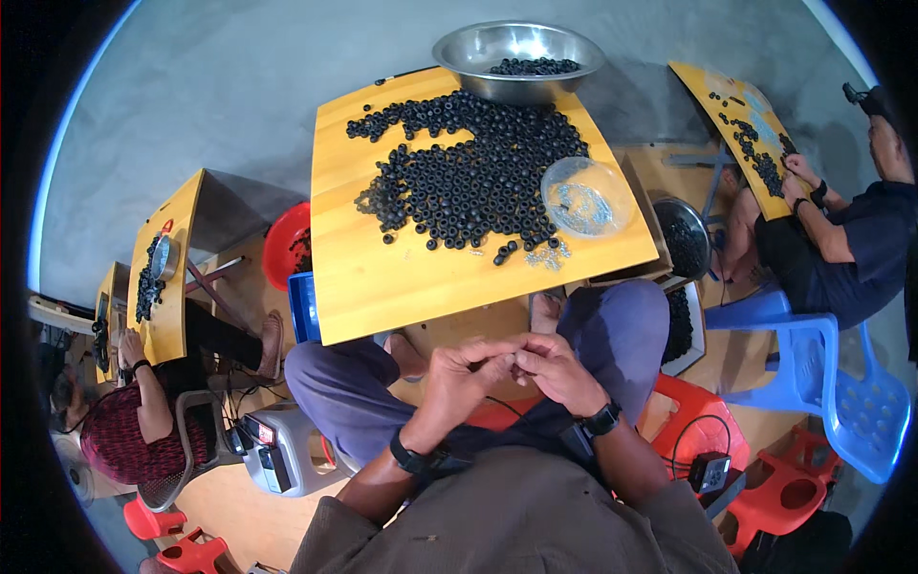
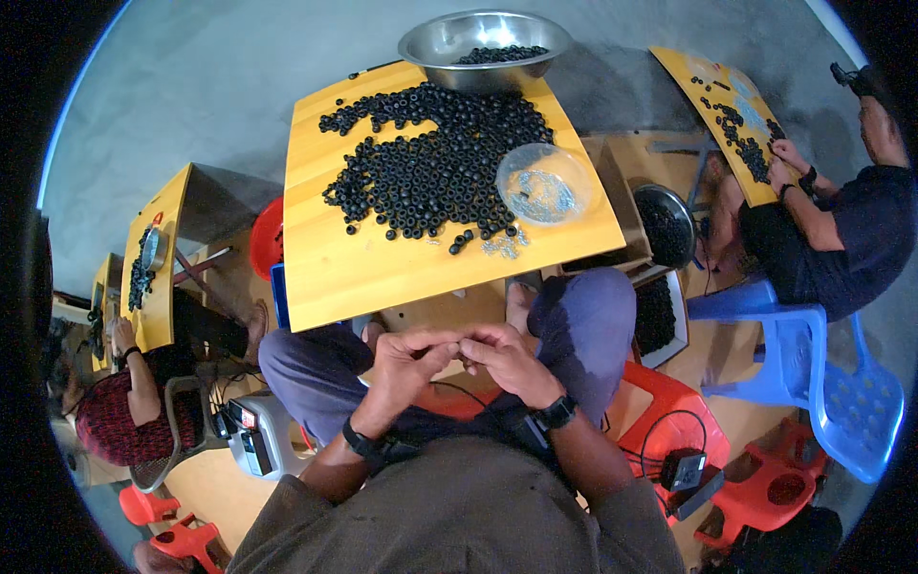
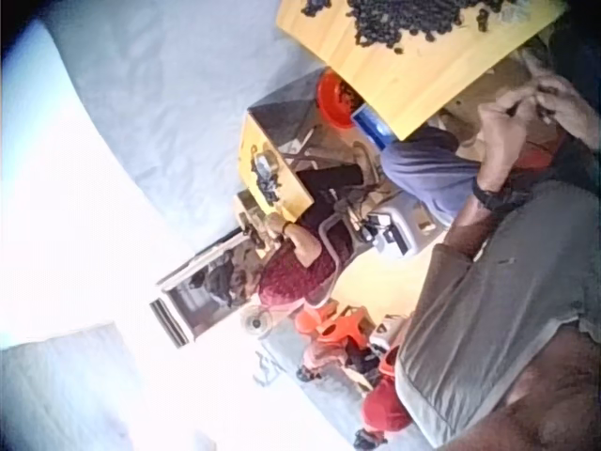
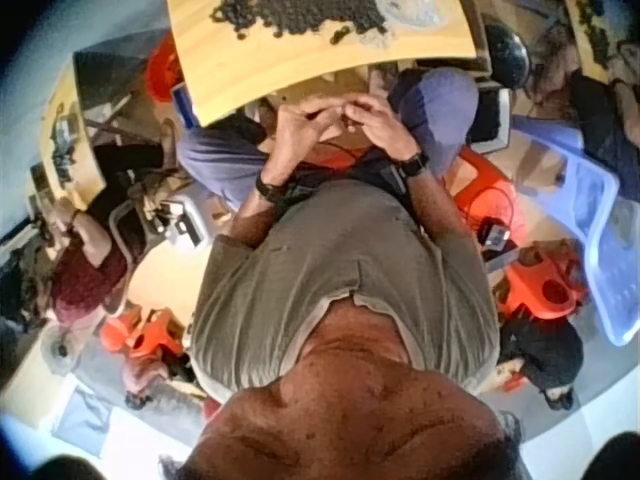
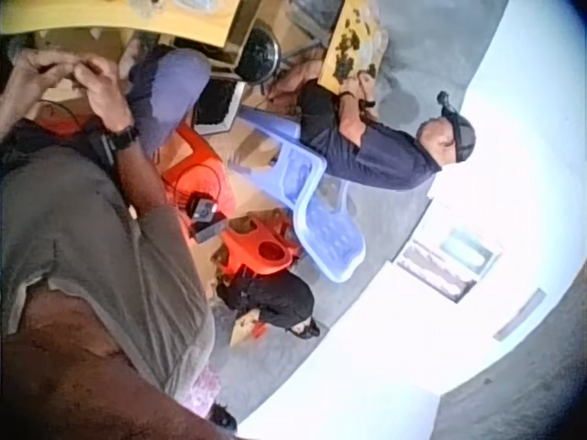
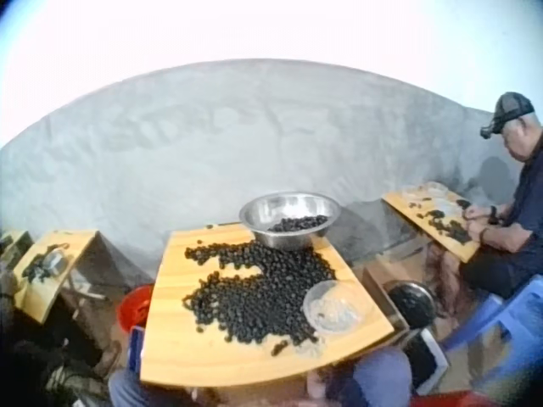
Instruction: Sorting and inspecting small black plastic or rubber components on a board.
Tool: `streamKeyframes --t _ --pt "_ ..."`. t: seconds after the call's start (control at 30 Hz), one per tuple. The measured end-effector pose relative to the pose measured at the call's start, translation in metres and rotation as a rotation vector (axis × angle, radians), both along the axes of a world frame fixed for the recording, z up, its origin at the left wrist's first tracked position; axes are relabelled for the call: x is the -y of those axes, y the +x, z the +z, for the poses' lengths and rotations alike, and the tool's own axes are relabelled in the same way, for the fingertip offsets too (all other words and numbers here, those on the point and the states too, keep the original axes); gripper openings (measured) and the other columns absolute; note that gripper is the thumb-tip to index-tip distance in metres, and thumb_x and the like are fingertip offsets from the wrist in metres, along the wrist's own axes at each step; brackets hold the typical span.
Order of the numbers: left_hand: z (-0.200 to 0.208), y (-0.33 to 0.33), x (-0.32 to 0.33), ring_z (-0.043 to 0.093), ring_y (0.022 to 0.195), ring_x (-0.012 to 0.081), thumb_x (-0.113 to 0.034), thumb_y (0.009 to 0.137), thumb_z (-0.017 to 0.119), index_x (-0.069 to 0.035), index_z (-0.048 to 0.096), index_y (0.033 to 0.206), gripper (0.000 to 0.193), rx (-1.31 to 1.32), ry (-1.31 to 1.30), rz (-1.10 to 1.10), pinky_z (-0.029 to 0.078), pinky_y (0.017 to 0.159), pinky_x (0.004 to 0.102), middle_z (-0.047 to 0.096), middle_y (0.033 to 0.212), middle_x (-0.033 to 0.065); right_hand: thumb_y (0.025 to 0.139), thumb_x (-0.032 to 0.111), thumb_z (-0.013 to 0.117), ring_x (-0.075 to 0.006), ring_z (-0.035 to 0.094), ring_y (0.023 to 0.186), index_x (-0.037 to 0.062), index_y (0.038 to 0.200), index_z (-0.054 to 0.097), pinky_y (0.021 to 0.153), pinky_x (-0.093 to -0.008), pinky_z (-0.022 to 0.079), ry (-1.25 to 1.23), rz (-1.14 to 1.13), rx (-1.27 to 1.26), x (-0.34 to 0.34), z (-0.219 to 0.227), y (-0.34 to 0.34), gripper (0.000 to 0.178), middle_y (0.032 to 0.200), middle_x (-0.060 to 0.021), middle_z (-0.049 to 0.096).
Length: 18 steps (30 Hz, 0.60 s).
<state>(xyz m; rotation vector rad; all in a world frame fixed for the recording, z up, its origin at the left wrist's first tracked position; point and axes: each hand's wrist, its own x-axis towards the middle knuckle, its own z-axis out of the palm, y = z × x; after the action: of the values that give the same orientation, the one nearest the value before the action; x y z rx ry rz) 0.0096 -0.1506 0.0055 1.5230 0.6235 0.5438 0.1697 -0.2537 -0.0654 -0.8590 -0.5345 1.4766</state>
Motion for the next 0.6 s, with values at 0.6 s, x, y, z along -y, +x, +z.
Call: streamKeyframes --t 0.6 --pt "-0.001 -0.008 -0.003 0.069 0.065 0.0161 -0.002 0.084 0.077 0.001 0.072 0.114 0.03 -0.029 0.609 0.001 0.053 0.061 0.0278 0.071 0.074 0.0091 0.104 0.022 0.061 -0.0105 0.063 0.085 0.0052 0.118 0.067 0.074 -0.0257 0.052 -0.002 0.072 -0.42 -0.006 0.006 -0.015 0.023 0.1 0.0005 0.069"
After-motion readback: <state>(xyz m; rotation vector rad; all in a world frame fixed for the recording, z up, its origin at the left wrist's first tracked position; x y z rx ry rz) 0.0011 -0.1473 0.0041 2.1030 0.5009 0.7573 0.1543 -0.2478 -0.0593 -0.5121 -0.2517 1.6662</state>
